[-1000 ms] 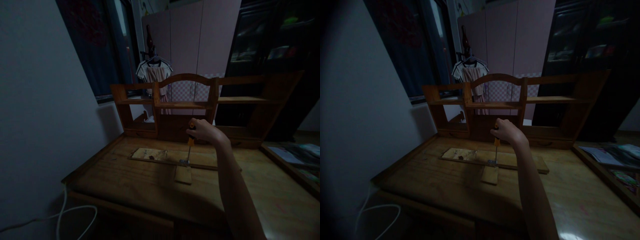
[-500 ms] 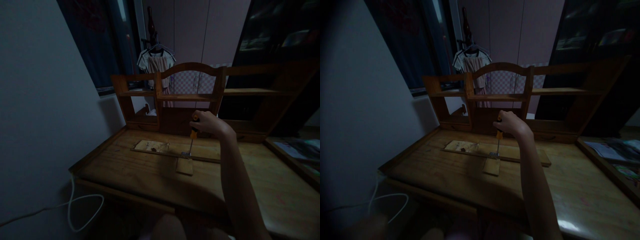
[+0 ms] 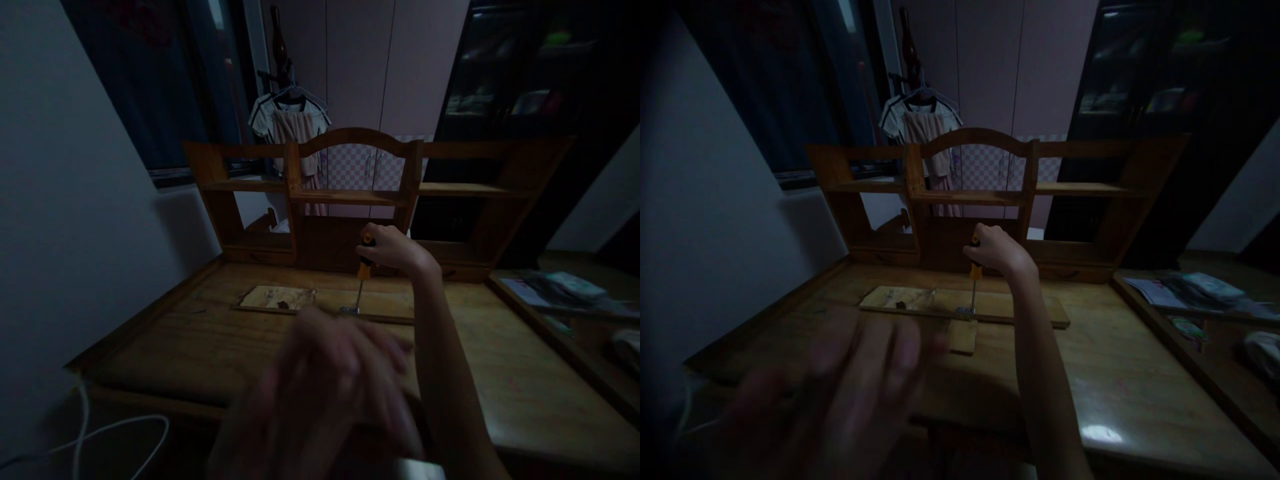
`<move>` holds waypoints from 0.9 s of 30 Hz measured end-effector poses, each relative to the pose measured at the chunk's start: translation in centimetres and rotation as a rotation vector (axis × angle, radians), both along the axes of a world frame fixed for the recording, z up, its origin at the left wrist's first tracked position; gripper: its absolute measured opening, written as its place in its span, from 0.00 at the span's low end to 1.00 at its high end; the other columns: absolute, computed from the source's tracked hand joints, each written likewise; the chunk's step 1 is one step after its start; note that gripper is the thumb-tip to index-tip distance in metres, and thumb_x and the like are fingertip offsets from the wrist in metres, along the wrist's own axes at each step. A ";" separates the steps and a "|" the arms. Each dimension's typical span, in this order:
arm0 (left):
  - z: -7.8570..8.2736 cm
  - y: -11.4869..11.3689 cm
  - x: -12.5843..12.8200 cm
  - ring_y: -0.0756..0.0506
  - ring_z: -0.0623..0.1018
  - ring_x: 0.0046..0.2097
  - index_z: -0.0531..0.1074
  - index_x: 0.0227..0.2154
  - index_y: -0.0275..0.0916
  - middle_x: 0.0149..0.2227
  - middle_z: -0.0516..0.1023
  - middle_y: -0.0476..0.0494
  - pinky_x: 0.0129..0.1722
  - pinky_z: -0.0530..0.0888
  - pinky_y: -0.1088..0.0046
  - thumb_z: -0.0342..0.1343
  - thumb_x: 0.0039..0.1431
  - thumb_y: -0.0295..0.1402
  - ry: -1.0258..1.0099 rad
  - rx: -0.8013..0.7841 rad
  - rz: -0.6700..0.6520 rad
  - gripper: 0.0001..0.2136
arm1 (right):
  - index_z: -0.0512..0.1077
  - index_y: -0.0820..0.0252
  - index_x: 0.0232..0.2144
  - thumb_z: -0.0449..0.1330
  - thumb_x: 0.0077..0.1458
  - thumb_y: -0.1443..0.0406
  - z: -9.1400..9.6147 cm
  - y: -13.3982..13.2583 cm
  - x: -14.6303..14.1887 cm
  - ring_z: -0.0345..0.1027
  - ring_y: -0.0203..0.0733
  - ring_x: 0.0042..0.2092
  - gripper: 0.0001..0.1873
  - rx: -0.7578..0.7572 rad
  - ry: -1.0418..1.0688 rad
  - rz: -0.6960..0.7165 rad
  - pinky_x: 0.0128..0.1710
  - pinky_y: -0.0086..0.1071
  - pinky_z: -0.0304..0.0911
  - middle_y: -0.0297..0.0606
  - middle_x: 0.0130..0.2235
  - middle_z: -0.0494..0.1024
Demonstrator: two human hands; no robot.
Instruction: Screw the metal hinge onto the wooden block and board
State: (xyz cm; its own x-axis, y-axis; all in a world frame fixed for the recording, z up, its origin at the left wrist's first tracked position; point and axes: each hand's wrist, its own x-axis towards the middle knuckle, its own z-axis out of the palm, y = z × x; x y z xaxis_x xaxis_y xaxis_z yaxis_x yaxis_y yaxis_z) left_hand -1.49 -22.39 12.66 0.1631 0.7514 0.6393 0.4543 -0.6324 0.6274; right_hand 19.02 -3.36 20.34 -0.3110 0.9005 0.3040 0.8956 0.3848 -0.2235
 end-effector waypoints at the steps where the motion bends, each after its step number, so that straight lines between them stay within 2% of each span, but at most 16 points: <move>1: 0.3 3.0 0.7 0.41 0.80 0.50 0.72 0.56 0.55 0.47 0.81 0.45 0.51 0.79 0.55 0.30 0.75 0.49 -0.114 0.005 -0.053 0.25 | 0.73 0.65 0.50 0.57 0.60 0.55 0.0 0.0 0.0 0.77 0.53 0.43 0.22 0.014 -0.008 0.001 0.36 0.33 0.62 0.55 0.45 0.81; 3: -0.1 9.8 1.7 0.40 0.80 0.51 0.74 0.53 0.43 0.45 0.81 0.40 0.55 0.76 0.55 0.30 0.75 0.49 -0.309 0.033 -0.158 0.27 | 0.73 0.64 0.49 0.57 0.61 0.54 0.0 -0.2 0.1 0.76 0.53 0.45 0.21 0.024 -0.010 0.011 0.37 0.33 0.62 0.54 0.45 0.81; 4: -0.9 13.4 1.8 0.40 0.79 0.52 0.74 0.50 0.41 0.46 0.80 0.40 0.57 0.75 0.56 0.34 0.75 0.49 -0.324 0.054 -0.184 0.26 | 0.73 0.63 0.48 0.57 0.62 0.54 0.1 -0.3 0.1 0.77 0.52 0.44 0.21 0.018 -0.004 0.017 0.36 0.33 0.61 0.53 0.44 0.82; 7: -5.3 22.3 0.8 0.39 0.77 0.53 0.75 0.47 0.39 0.49 0.78 0.38 0.59 0.72 0.57 0.49 0.71 0.49 -0.045 -0.015 -0.133 0.19 | 0.72 0.61 0.46 0.57 0.62 0.52 0.3 -0.9 0.0 0.76 0.49 0.40 0.20 -0.016 0.010 0.016 0.34 0.32 0.60 0.49 0.40 0.82; 9: -9.0 25.6 -0.5 0.37 0.74 0.59 0.75 0.50 0.41 0.54 0.76 0.37 0.63 0.68 0.54 0.55 0.67 0.49 0.206 -0.092 -0.129 0.19 | 0.71 0.60 0.45 0.58 0.60 0.52 0.5 -1.3 0.1 0.76 0.49 0.39 0.19 -0.039 0.010 -0.009 0.34 0.32 0.60 0.48 0.39 0.82; 12: -13.0 27.0 -2.3 0.36 0.70 0.63 0.68 0.61 0.42 0.61 0.71 0.35 0.64 0.68 0.53 0.61 0.62 0.51 0.439 -0.186 -0.204 0.29 | 0.72 0.59 0.43 0.57 0.60 0.55 0.8 -1.6 0.1 0.76 0.48 0.41 0.16 -0.063 0.033 0.009 0.36 0.31 0.61 0.47 0.41 0.82; 14: -14.0 26.7 -3.1 0.35 0.69 0.64 0.66 0.64 0.43 0.63 0.69 0.34 0.64 0.67 0.53 0.63 0.59 0.54 0.524 -0.204 -0.249 0.35 | 0.73 0.59 0.44 0.57 0.60 0.58 0.9 -1.6 0.2 0.76 0.46 0.41 0.14 -0.069 0.051 0.037 0.38 0.30 0.62 0.45 0.43 0.82; 17: -13.9 26.2 -3.5 0.34 0.69 0.63 0.67 0.64 0.45 0.62 0.69 0.36 0.63 0.67 0.54 0.67 0.52 0.58 0.602 -0.211 -0.294 0.40 | 0.74 0.58 0.46 0.57 0.61 0.59 0.8 -1.4 0.1 0.76 0.42 0.37 0.15 -0.069 0.080 0.055 0.37 0.30 0.62 0.43 0.41 0.82; 21: -13.3 25.7 -3.5 0.32 0.69 0.61 0.68 0.64 0.47 0.61 0.70 0.37 0.63 0.64 0.54 0.71 0.41 0.61 0.654 -0.186 -0.279 0.48 | 0.73 0.59 0.44 0.56 0.63 0.56 0.7 -1.2 0.0 0.74 0.41 0.32 0.14 -0.059 0.072 0.027 0.32 0.30 0.59 0.41 0.35 0.81; 24: -13.3 25.6 -3.6 0.33 0.69 0.60 0.68 0.64 0.48 0.59 0.71 0.38 0.62 0.64 0.55 0.71 0.40 0.62 0.673 -0.173 -0.257 0.48 | 0.72 0.61 0.45 0.58 0.62 0.53 0.7 -1.1 -0.1 0.73 0.44 0.34 0.18 -0.038 0.017 -0.015 0.32 0.31 0.59 0.44 0.36 0.81; 27: -13.3 25.6 -3.7 0.34 0.70 0.58 0.69 0.64 0.48 0.56 0.72 0.39 0.59 0.65 0.58 0.70 0.41 0.63 0.666 -0.169 -0.248 0.48 | 0.73 0.61 0.44 0.58 0.61 0.55 0.7 -1.1 0.0 0.73 0.46 0.38 0.17 -0.007 0.001 -0.014 0.35 0.32 0.59 0.46 0.40 0.81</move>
State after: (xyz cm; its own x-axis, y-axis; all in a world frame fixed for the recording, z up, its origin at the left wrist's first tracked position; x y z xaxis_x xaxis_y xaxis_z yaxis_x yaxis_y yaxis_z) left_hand -5.18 3.21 -0.64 0.6554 0.7214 0.2237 0.6293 -0.6853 0.3666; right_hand 18.98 -4.45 21.06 -0.2978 0.9071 0.2975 0.9007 0.3702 -0.2273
